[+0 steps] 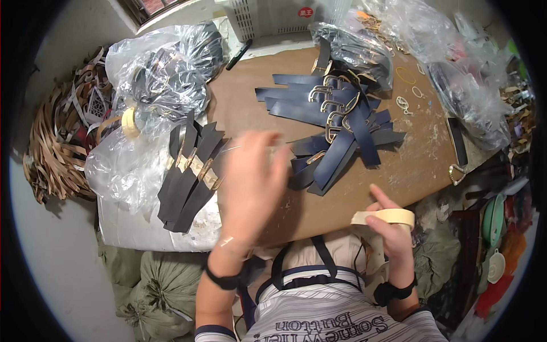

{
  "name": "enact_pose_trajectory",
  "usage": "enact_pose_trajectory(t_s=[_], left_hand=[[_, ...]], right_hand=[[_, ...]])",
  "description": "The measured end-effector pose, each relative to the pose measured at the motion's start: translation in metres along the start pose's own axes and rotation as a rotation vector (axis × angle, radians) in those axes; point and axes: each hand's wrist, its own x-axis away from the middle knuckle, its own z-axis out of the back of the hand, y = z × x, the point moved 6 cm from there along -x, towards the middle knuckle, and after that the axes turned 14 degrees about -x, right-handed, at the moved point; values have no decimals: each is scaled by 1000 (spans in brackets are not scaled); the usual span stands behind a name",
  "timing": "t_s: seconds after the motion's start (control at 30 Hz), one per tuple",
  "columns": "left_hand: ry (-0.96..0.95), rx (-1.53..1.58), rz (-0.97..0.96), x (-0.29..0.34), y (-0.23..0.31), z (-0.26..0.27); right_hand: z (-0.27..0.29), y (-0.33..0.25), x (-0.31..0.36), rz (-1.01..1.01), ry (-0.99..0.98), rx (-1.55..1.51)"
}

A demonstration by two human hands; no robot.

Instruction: Taping buckles onto leather straps for shoe assembly.

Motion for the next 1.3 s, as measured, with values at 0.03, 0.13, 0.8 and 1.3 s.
enact_pose_trajectory(t_s=[0.03,0.13,0.8,1.3], left_hand=[[-102,123,15,-7,19,-29],[-144,-41,-61,-30,54,-95],[-203,8,-169,-52,22,-7],[-103,-192,-556,130,38,-28]], right_hand=[[-9,4,-2,-61,-52,20],[-40,1,-25,-201,-170,-15],[-32,-53,-85,-82,-237,-172],[-79,-23,-26,9,-232,532]])
